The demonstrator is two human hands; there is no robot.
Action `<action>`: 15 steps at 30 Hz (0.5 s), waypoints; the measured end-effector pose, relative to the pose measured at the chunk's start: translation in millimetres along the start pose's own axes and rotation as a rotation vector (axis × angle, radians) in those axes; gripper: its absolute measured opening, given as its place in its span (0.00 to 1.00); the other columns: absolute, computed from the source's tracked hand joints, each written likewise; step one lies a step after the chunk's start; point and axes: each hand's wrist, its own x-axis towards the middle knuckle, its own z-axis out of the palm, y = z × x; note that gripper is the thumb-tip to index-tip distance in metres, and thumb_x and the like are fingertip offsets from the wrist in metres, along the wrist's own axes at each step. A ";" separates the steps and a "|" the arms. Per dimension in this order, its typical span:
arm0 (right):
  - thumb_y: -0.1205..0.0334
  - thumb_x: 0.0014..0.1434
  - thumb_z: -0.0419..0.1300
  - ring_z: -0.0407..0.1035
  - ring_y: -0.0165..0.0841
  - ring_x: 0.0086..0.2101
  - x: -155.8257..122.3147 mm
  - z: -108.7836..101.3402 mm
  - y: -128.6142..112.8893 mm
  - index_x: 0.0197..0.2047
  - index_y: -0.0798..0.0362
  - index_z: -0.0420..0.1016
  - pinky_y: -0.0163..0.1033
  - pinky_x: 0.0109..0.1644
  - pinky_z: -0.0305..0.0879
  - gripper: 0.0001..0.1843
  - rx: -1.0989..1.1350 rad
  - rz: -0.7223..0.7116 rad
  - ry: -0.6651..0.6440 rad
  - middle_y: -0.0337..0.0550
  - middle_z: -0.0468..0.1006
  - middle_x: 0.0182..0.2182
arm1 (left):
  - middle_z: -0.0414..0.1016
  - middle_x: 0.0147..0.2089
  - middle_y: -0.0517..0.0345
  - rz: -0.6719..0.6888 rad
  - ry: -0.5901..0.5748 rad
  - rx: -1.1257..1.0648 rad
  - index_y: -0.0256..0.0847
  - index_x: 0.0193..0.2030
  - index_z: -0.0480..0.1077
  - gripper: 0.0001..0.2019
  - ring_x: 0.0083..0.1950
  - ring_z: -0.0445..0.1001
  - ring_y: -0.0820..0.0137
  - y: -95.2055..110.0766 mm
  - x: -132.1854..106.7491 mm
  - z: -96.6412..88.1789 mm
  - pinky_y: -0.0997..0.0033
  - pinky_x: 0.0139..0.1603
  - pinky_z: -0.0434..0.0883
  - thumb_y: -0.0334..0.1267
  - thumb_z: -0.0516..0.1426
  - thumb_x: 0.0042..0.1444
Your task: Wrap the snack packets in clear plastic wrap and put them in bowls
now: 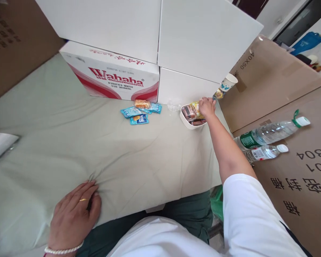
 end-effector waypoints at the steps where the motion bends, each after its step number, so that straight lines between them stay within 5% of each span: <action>1: 0.54 0.77 0.49 0.59 0.40 0.54 -3.0 -6.2 -0.5 0.56 0.58 0.75 0.52 0.63 0.57 0.20 -0.004 -0.021 0.039 0.59 0.73 0.54 | 0.83 0.52 0.42 -0.001 -0.003 0.005 0.39 0.51 0.72 0.09 0.55 0.82 0.50 -0.2 -0.3 0.3 0.50 0.56 0.73 0.32 0.56 0.65; 4: 0.55 0.79 0.41 0.55 0.43 0.58 -28.5 -22.3 -3.0 0.61 0.56 0.71 0.54 0.65 0.53 0.23 -0.019 -0.091 0.174 0.63 0.68 0.60 | 0.83 0.53 0.43 -0.007 -0.006 0.004 0.39 0.51 0.73 0.10 0.56 0.81 0.51 -0.8 -1.9 1.6 0.51 0.57 0.73 0.32 0.56 0.64; 6: 0.56 0.78 0.38 0.57 0.45 0.56 -60.1 -25.4 -2.3 0.56 0.57 0.73 0.54 0.64 0.54 0.24 -0.029 -0.148 0.203 0.64 0.71 0.56 | 0.83 0.53 0.44 -0.016 -0.004 0.001 0.40 0.50 0.73 0.10 0.56 0.81 0.51 -1.2 -3.5 2.7 0.52 0.57 0.73 0.32 0.56 0.64; 10: 0.54 0.75 0.48 0.64 0.46 0.49 -131.9 -6.5 9.7 0.47 0.51 0.78 0.48 0.54 0.62 0.18 -0.053 -0.281 0.068 0.55 0.77 0.44 | 0.83 0.54 0.43 -0.034 -0.007 0.001 0.40 0.50 0.73 0.10 0.57 0.81 0.51 -2.4 -6.9 4.9 0.51 0.58 0.73 0.32 0.57 0.63; 15: 0.54 0.72 0.55 0.63 0.51 0.54 -166.9 21.3 26.2 0.62 0.53 0.74 0.50 0.53 0.64 0.21 -0.169 -0.277 -0.059 0.56 0.74 0.61 | 0.83 0.53 0.43 -0.038 -0.018 0.010 0.41 0.50 0.74 0.10 0.57 0.81 0.53 -5.2 -8.3 7.4 0.52 0.60 0.73 0.32 0.57 0.63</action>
